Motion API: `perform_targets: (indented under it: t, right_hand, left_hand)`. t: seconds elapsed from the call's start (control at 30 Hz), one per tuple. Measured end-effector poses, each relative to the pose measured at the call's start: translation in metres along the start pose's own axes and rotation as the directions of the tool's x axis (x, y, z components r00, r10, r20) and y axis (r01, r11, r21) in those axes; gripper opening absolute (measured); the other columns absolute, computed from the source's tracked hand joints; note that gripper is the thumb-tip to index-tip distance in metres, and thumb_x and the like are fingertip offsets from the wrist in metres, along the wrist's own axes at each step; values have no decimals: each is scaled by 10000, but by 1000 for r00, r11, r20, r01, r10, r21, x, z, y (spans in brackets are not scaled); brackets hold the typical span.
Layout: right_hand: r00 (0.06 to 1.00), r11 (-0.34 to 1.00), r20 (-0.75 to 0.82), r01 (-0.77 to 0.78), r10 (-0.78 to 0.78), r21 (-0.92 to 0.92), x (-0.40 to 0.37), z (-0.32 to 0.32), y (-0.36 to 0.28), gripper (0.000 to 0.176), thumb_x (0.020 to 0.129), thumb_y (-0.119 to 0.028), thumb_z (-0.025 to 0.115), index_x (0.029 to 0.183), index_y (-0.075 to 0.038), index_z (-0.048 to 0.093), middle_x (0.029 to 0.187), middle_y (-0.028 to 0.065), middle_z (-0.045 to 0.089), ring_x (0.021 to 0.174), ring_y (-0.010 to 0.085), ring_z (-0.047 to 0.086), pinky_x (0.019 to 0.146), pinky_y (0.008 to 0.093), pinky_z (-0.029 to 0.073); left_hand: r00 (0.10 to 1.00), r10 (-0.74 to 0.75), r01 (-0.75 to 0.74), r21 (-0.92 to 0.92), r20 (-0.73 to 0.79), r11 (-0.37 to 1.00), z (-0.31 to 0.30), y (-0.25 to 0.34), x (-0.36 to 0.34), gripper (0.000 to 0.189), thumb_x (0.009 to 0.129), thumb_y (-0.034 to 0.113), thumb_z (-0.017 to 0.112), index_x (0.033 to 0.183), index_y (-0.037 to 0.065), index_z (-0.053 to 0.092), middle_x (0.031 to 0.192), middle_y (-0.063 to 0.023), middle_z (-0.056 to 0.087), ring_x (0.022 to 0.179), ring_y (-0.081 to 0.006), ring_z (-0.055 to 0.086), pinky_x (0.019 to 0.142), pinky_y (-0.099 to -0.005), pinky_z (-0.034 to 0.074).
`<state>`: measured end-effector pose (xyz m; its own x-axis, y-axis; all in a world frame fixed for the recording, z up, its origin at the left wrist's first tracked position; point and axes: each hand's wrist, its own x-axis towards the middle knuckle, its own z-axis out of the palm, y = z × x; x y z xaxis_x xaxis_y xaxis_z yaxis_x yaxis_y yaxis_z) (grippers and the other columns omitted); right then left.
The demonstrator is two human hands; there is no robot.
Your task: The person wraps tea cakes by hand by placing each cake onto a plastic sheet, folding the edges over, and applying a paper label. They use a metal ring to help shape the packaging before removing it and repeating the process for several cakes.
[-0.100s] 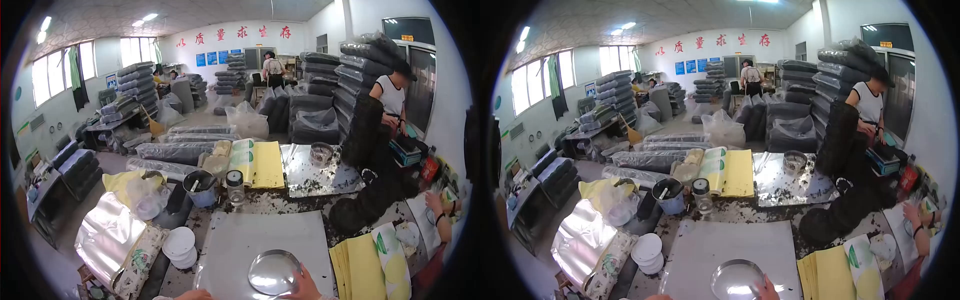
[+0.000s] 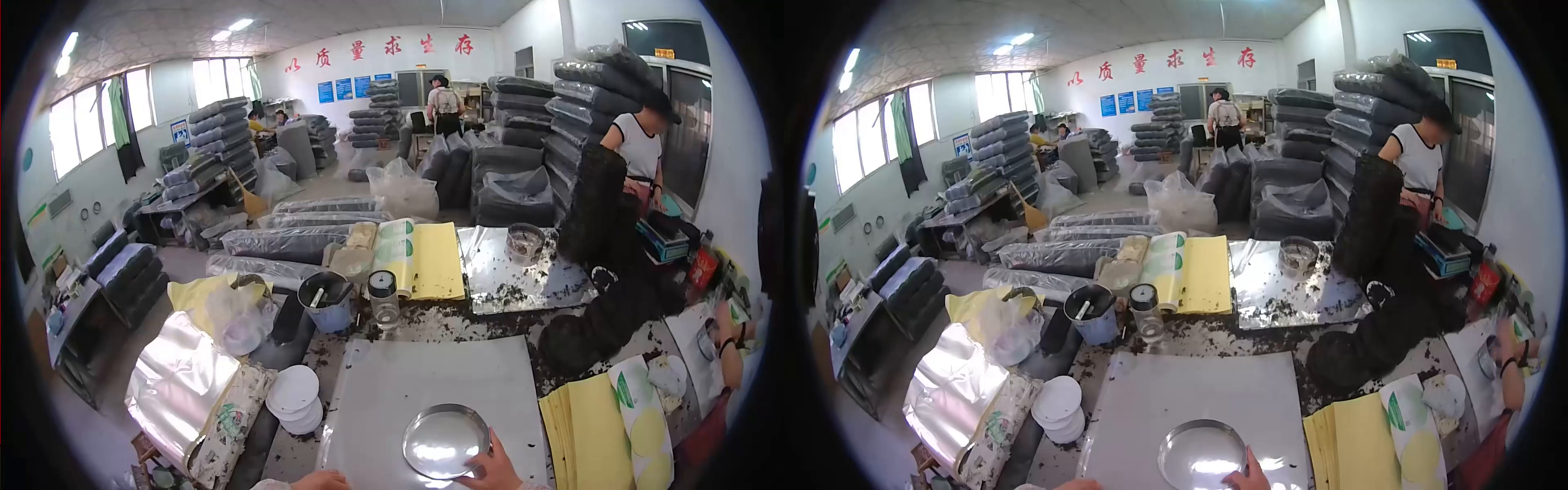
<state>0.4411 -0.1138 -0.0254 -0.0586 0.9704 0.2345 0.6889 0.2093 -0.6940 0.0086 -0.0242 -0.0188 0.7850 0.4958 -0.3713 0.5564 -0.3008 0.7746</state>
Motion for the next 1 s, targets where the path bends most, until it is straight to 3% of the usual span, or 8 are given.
perform_targets:
  t: [0.17, 0.27, 0.37, 0.47, 0.6, 0.7, 0.8, 1.0]
  right_hand:
    - [995, 995, 35, 97, -98, 21, -2, 35, -1, 409, 737, -386, 858, 850, -81, 610, 1163, 267, 555, 1044, 410, 557, 896, 524, 462]
    - [994, 983, 20, 101, -105, 153, 3, 28, -41, 373, 691, -264, 869, 879, -86, 600, 1456, 397, 342, 1212, 526, 475, 1004, 526, 428]
    - [990, 983, 20, 138, -142, 119, 2, 39, -45, 402, 678, -198, 871, 981, -75, 636, 1521, 365, 303, 1344, 520, 400, 1046, 516, 427]
    - [987, 996, 133, 91, -92, 9, 6, 24, -52, 348, 709, -337, 899, 874, -143, 661, 1521, 387, 286, 972, 352, 668, 921, 405, 538]
    - [987, 999, 157, 9, -17, 54, 6, 27, -54, 405, 725, -330, 874, 872, -72, 599, 1530, 412, 252, 1241, 506, 517, 986, 455, 496]
    - [990, 1000, 137, 22, -25, 22, 7, 25, -62, 403, 713, -313, 891, 876, -88, 599, 1540, 398, 245, 1218, 490, 549, 963, 446, 517]
    - [992, 996, 96, 87, -84, -27, 12, 27, -59, 389, 702, -290, 906, 868, -95, 613, 1547, 385, 245, 1196, 482, 582, 956, 446, 528]
    - [988, 997, 134, 68, -73, 37, -1, 10, -68, 376, 693, -290, 906, 874, -108, 630, 1500, 418, 310, 1254, 477, 550, 969, 459, 514]
  left_hand:
    - [987, -149, 79, -601, -67, 795, -1, -24, -2, 143, 861, 225, 737, 951, 115, 756, 1004, -73, 686, 976, -317, 623, 863, -433, 510]
    - [989, 146, -108, 511, -33, 853, -7, 13, 1, 168, 873, 233, 733, 953, 88, 762, 992, -100, 695, 949, -319, 626, 861, -441, 513]
    - [988, 93, 14, 667, -124, 745, -3, 54, 4, 203, 891, 241, 746, 957, 51, 766, 936, -128, 733, 880, -291, 661, 822, -410, 529]
    - [985, 170, -162, 474, 26, 865, -10, 27, 4, 221, 920, 281, 674, 1059, 120, 617, 991, -128, 636, 1001, -355, 628, 857, -454, 507]
    - [942, 335, -300, 495, 18, 815, -22, 29, 10, 90, 905, 216, 651, 949, 138, 661, 977, -65, 633, 946, -297, 636, 809, -429, 521]
    - [626, 486, -110, 548, -610, 829, -63, 99, 6, 221, 724, 174, 829, 887, 121, 691, 900, -49, 651, 864, -266, 635, 756, -375, 512]
    - [964, 190, -137, 266, -186, 954, -66, 50, -3, 257, 701, 228, 864, 871, 135, 694, 910, -18, 652, 860, -272, 630, 763, -397, 499]
    - [983, 180, -174, 162, -22, 971, -38, 10, 1, 151, 834, 256, 766, 787, 134, 691, 887, -48, 659, 840, -295, 635, 746, -411, 502]
